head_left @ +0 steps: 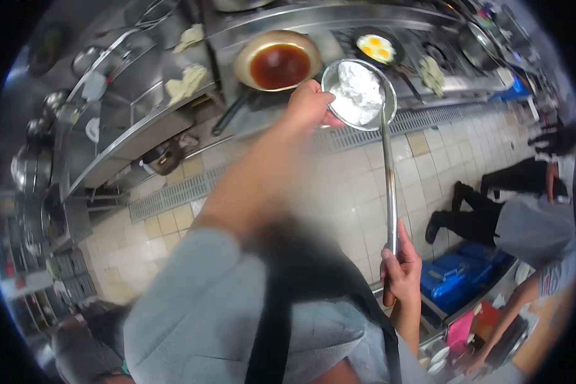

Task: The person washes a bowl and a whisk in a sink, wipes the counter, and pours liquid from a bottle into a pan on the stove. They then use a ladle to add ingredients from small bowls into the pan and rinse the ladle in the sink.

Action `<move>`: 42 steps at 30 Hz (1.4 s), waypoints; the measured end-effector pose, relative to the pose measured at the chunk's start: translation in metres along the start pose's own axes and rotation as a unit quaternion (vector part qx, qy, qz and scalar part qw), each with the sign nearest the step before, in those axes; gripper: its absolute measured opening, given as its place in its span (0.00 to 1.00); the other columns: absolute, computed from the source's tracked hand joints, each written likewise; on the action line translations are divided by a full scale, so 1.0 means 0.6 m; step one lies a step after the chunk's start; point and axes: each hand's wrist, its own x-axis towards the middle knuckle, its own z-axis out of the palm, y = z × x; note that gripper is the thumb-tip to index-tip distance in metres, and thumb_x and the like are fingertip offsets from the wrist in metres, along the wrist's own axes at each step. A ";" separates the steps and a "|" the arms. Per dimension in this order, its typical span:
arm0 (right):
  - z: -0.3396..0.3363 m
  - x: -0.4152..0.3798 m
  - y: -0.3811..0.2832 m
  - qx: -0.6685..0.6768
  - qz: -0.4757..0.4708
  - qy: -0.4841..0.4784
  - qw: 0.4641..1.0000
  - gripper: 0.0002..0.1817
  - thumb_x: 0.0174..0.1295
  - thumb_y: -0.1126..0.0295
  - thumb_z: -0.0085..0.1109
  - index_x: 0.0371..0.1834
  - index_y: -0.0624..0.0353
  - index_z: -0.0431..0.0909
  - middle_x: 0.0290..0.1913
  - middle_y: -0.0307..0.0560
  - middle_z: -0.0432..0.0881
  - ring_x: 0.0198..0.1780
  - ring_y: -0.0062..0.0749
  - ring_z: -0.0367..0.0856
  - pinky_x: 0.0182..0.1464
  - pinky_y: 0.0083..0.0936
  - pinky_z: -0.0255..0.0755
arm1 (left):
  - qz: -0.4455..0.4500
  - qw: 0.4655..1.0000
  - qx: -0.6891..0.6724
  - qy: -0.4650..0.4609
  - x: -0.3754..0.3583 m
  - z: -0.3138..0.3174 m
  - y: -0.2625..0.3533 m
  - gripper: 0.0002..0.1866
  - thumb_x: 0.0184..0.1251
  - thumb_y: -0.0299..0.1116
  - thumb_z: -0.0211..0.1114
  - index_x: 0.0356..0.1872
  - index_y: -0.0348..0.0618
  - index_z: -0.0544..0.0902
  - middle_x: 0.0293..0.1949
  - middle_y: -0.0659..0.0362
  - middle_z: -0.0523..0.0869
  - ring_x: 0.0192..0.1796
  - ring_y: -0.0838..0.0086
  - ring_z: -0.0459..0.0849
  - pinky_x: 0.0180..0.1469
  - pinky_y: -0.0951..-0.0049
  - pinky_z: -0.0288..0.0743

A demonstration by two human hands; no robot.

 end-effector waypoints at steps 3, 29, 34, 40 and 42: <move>0.098 0.056 -0.006 -0.076 -0.029 -0.051 0.995 0.33 0.62 0.81 0.53 0.73 0.58 0.58 0.27 0.31 0.70 0.21 0.10 0.64 0.22 0.12 0.60 | 0.048 0.998 -0.028 0.042 -0.016 -0.143 0.047 0.09 0.64 0.24 0.54 0.43 0.29 0.70 0.37 0.46 0.79 0.30 0.58 0.86 0.30 0.65 0.87; 0.704 0.425 -0.005 -0.194 -0.188 -0.177 0.946 0.30 0.62 0.79 0.56 0.70 0.59 0.63 0.44 0.50 0.81 0.31 0.19 0.73 0.32 0.16 0.69 | 0.130 0.949 -0.157 0.240 0.044 -0.842 0.189 0.20 0.60 0.20 0.55 0.53 0.25 0.63 0.50 0.41 0.75 0.45 0.51 0.83 0.39 0.60 0.88; 0.734 0.445 -0.065 -0.150 -0.144 -0.179 0.962 0.31 0.63 0.78 0.55 0.71 0.58 0.62 0.35 0.38 0.78 0.24 0.12 0.67 0.24 0.13 0.63 | 0.085 0.939 -0.224 0.245 0.114 -0.897 0.151 0.18 0.67 0.23 0.56 0.57 0.37 0.67 0.50 0.50 0.75 0.51 0.58 0.80 0.42 0.56 0.87; 0.792 0.436 -0.118 0.010 -0.006 -0.167 0.986 0.32 0.63 0.79 0.52 0.72 0.59 0.58 0.27 0.36 0.75 0.16 0.15 0.67 0.17 0.14 0.63 | 0.275 0.935 0.161 0.152 0.293 -1.078 -0.040 0.23 0.68 0.26 0.57 0.61 0.38 0.62 0.55 0.48 0.72 0.50 0.58 0.81 0.42 0.57 0.87; 0.835 0.413 -0.146 0.049 0.053 -0.109 0.991 0.32 0.62 0.79 0.52 0.72 0.62 0.58 0.24 0.38 0.74 0.15 0.16 0.68 0.15 0.14 0.63 | 0.291 0.939 0.130 0.131 0.285 -1.075 -0.025 0.26 0.68 0.31 0.59 0.63 0.38 0.59 0.59 0.47 0.69 0.47 0.58 0.83 0.41 0.58 0.87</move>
